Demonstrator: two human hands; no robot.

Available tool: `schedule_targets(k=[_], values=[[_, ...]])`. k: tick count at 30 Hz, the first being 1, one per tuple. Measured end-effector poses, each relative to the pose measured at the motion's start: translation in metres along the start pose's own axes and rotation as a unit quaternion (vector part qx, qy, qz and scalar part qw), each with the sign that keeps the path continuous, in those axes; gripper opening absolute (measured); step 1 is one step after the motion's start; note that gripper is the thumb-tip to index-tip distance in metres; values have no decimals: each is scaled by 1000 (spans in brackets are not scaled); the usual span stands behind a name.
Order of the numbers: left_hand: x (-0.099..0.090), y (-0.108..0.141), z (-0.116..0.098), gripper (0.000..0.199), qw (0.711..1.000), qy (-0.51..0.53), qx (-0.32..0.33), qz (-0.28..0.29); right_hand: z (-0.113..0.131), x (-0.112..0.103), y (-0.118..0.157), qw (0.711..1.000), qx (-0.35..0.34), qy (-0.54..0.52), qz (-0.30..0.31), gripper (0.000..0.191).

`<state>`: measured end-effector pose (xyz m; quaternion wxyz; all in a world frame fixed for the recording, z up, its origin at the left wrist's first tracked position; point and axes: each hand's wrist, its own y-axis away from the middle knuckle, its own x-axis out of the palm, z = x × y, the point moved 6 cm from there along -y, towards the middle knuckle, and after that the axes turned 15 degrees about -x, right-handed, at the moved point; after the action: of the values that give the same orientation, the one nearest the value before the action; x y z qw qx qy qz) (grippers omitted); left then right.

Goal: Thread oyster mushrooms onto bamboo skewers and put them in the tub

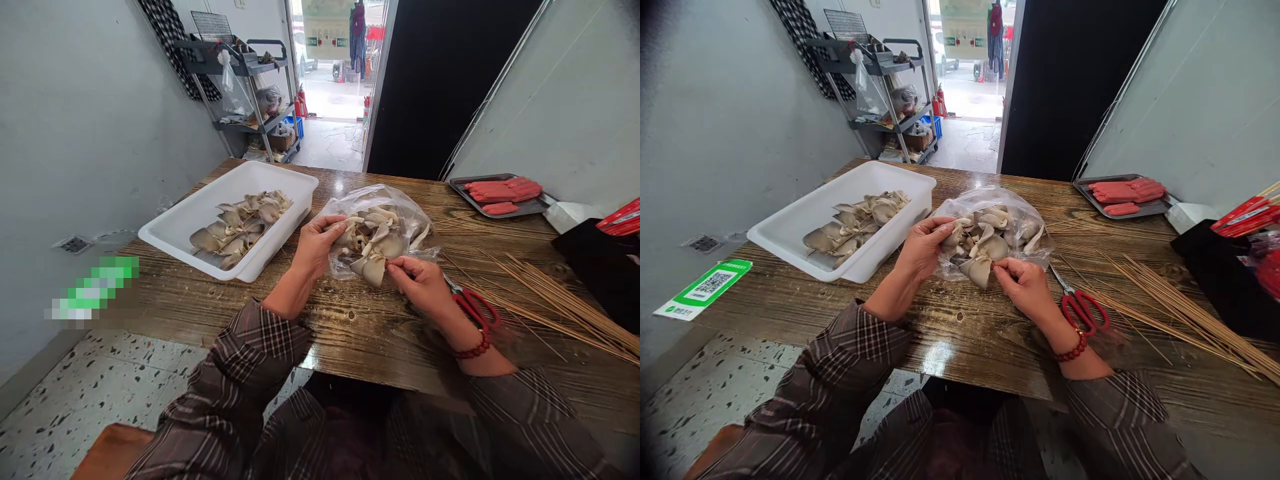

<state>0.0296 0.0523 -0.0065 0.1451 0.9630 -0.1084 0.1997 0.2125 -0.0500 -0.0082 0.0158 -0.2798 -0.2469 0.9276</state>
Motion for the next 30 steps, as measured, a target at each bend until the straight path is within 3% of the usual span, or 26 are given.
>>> schedule_targets(k=[4, 10, 30], values=[[0, 2, -2, 31, 998, -48, 40, -15, 2, 0, -1, 1000, -11, 14, -1, 26], [3, 3, -3, 27, 998, -54, 39, 3, 2, 3, 0, 1000, -13, 4, -5, 25], [16, 7, 5, 22, 980, -141, -36, 137, -13, 20, 6, 985, 45, -168, -13, 30]])
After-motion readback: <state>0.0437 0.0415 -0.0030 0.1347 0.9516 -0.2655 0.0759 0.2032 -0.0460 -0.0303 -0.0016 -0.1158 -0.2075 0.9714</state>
